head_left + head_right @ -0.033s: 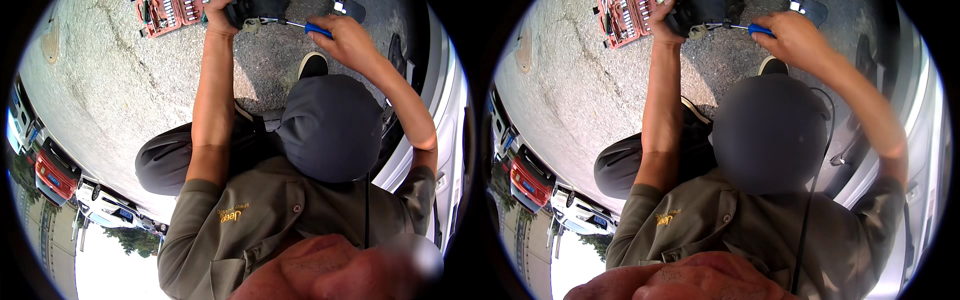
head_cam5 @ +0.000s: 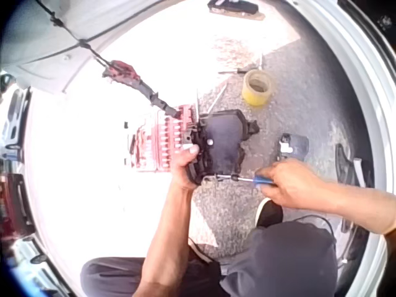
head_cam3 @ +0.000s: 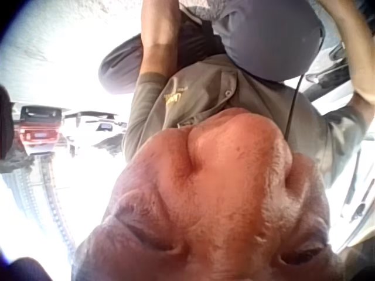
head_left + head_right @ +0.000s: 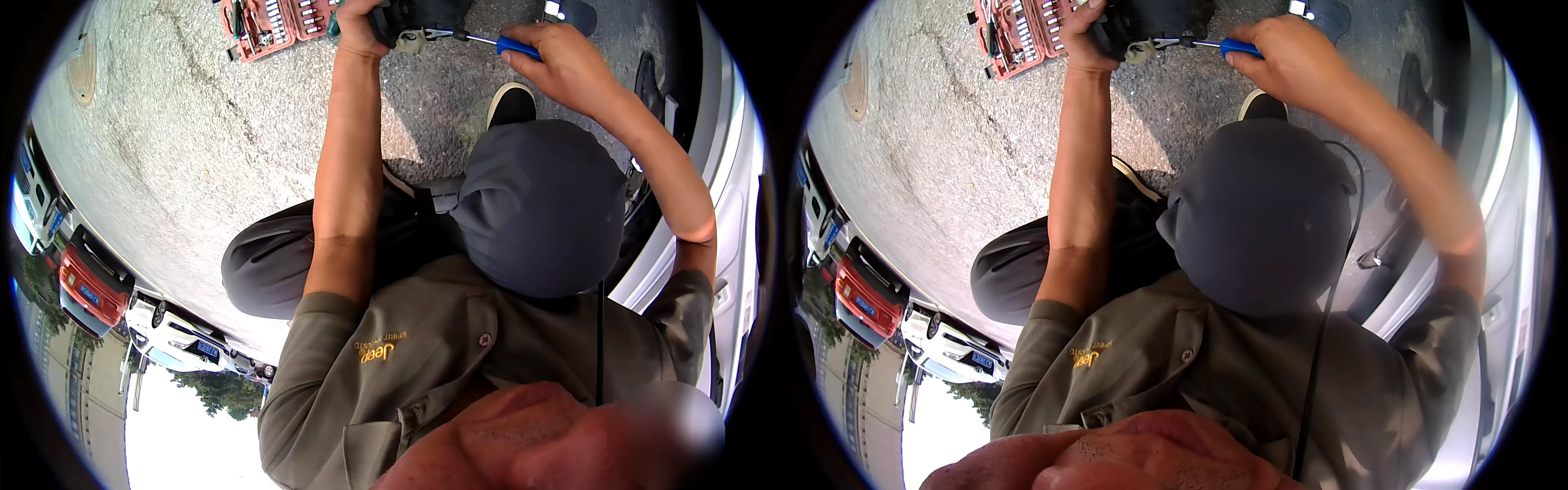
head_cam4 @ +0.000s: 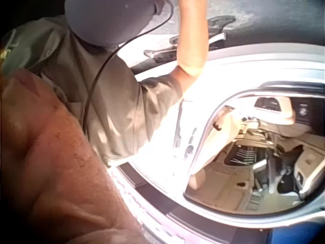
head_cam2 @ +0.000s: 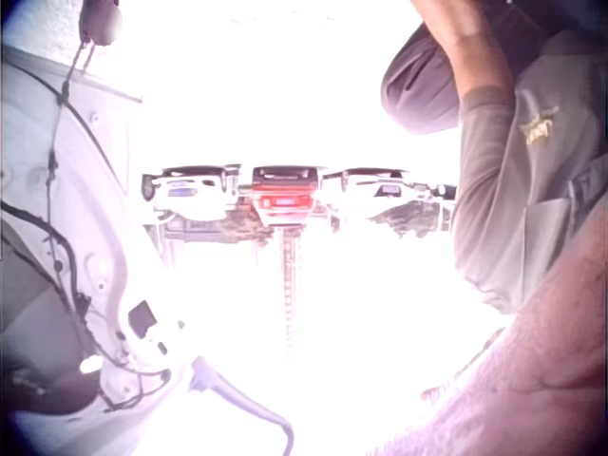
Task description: The person disassembles a car door lock mechanism using a screwdriver and pliers, removes a small white plastic piece, and reassembles the mechanism. The work is performed on the ground next to an open car door with tools laid out nearby.
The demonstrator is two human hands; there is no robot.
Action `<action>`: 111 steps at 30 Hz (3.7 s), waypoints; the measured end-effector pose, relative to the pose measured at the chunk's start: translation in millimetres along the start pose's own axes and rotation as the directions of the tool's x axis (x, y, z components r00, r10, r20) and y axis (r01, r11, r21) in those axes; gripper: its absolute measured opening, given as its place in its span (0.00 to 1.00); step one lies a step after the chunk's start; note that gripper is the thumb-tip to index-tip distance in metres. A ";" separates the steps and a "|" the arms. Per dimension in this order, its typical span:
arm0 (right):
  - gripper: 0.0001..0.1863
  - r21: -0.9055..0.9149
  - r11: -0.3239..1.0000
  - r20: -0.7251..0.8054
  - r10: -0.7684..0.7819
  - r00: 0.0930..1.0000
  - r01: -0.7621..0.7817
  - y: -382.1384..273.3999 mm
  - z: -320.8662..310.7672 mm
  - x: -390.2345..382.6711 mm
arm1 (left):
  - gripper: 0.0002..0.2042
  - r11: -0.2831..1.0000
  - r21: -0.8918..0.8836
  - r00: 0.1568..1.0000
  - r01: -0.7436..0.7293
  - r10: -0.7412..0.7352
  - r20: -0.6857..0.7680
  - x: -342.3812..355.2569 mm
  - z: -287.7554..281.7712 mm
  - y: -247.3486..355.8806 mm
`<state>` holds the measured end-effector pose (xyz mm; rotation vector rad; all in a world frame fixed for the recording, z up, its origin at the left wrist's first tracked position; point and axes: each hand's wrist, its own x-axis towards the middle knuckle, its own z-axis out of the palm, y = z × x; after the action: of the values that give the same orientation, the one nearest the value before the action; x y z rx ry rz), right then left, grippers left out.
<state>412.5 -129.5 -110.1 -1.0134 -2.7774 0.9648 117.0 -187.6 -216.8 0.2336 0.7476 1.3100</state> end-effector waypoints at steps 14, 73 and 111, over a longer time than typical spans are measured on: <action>0.16 -0.329 0.943 0.181 0.120 0.976 -0.055 -64.5 -58.0 28.2 | 0.38 0.949 0.264 0.980 -0.171 0.136 0.145 0.6 58.7 29.0; 0.19 0.146 0.910 0.510 0.266 0.818 -0.387 -1.0 -38.4 50.4 | 0.17 0.975 -0.066 0.962 -0.211 0.196 -0.191 19.2 42.1 8.4; 0.22 0.309 0.723 0.076 0.628 0.774 -0.617 75.0 167.3 -26.7 | 0.18 0.957 -0.204 0.940 -0.205 0.135 -0.315 30.5 13.7 -7.1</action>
<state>437.8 -191.6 -282.7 -1.9272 -2.1334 1.3723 133.0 -157.8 -221.6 -0.0954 0.8307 1.6088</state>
